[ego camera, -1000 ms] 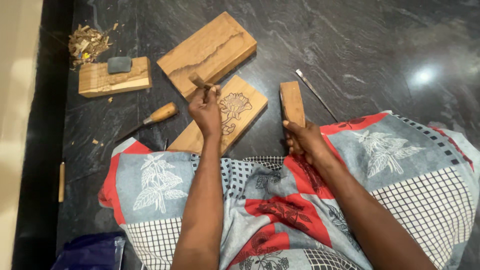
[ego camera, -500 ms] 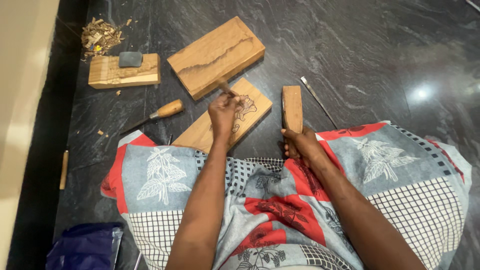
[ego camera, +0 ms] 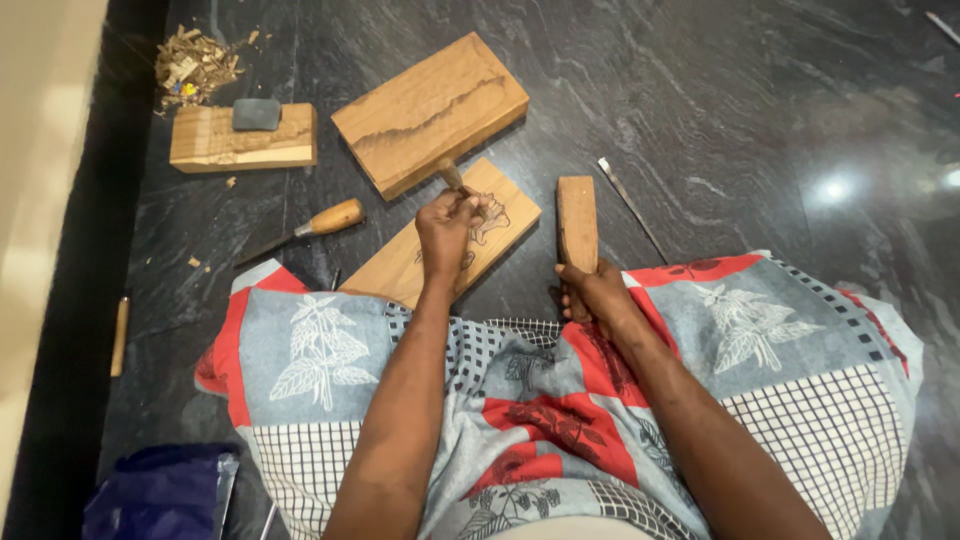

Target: The person carves a floral design into a rectangular wooden block using a chisel and a wooden mallet. They repeatedly position the chisel along the drawn lines and strike it with the mallet to remove wood shavings.

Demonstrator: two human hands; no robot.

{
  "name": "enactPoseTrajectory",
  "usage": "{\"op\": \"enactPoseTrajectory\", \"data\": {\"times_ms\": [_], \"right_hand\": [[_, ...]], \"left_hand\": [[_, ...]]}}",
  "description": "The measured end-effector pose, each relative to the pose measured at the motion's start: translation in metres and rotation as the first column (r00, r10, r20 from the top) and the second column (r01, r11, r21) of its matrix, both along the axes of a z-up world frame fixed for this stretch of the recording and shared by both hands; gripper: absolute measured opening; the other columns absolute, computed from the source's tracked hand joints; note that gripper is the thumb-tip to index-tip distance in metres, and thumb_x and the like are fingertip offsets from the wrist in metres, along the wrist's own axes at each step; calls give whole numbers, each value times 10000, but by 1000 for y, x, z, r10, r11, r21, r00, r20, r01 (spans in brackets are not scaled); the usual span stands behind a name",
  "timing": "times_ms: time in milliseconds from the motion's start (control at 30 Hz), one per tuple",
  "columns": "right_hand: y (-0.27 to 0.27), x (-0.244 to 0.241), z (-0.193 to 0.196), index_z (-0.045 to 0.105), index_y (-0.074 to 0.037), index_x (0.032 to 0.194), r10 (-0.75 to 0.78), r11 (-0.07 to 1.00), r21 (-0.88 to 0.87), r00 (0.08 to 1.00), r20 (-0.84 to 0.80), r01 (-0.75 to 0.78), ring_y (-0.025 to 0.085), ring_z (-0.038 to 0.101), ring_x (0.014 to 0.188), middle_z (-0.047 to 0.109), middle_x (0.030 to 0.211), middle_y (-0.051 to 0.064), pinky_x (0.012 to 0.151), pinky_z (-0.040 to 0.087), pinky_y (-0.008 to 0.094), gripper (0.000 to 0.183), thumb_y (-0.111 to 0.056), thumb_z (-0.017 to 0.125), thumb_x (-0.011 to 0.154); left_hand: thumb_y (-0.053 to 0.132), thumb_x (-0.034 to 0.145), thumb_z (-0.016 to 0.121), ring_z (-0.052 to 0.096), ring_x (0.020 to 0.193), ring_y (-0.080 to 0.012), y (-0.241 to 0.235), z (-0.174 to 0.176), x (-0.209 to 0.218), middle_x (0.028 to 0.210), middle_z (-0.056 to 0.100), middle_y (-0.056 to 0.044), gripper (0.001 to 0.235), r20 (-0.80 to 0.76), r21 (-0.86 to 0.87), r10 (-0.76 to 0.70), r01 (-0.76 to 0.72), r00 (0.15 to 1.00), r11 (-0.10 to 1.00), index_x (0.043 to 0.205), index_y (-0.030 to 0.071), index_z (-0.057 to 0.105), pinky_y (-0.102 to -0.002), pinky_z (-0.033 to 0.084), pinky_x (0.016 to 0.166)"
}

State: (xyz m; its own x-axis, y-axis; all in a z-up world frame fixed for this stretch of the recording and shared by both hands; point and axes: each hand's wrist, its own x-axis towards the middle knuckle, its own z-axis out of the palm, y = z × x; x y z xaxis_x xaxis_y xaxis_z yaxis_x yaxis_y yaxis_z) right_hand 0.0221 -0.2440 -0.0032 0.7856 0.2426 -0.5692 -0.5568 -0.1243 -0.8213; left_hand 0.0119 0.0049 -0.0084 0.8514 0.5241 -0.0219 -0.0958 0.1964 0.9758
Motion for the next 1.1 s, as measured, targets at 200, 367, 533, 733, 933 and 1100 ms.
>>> {"op": "enactPoseTrajectory", "data": {"times_ms": [200, 367, 533, 733, 933, 1100], "right_hand": [[4, 1, -1, 574, -13, 1042, -10, 1000, -20, 1000, -22, 9, 161, 558, 513, 598, 688, 66, 424, 507, 327, 280, -182, 724, 877], [3, -4, -4, 570, 2, 1031, 36, 999, -28, 999, 6, -36, 155, 568, 516, 591, 697, 61, 430, 517, 319, 289, -192, 729, 888], [3, -4, 1, 570, 5, 1022, 33, 999, -32, 999, 20, -32, 151, 570, 518, 592, 698, 55, 432, 516, 318, 293, -194, 734, 883], [5, -5, 7, 557, 10, 1041, 49, 998, -36, 999, 18, -48, 152, 570, 529, 584, 710, 55, 438, 516, 318, 313, -196, 733, 885], [7, -6, 12, 568, 16, 1073, 52, 997, -56, 999, 5, -52, 151, 580, 549, 595, 729, 60, 449, 523, 313, 340, -204, 737, 876], [7, -7, 14, 568, 24, 1088, 67, 995, -73, 998, 15, -66, 153, 587, 556, 599, 737, 63, 455, 528, 312, 361, -212, 740, 876]], "left_hand": [[27, 940, 686, 690, 736, -76, -2, 7, -1, 842, 750, -46, 96, -4, 176, -8, 9, 1000, 984, 994, -25, 747, -213, 549, 641], [39, 913, 725, 625, 641, -71, -1, 11, -6, 773, 735, -41, 96, -110, 225, 12, 13, 994, 974, 972, -31, 756, -228, 497, 583], [23, 925, 699, 687, 712, -91, 1, 12, -3, 836, 757, -50, 86, -84, 152, -32, 44, 996, 987, 982, -23, 743, -228, 557, 646], [-30, 944, 641, 772, 842, -161, 7, 7, 4, 908, 762, -107, 84, 5, -117, 47, -46, 999, 992, 998, -17, 704, -261, 632, 657], [-36, 940, 650, 761, 793, -171, 7, 5, 6, 891, 774, -132, 91, 1, -65, 46, -46, 999, 997, 1002, -38, 717, -250, 626, 646], [1, 963, 655, 754, 781, -149, 7, 2, 5, 909, 776, -128, 76, 11, -129, 29, -27, 1000, 991, 1006, -25, 712, -227, 600, 640]]}}
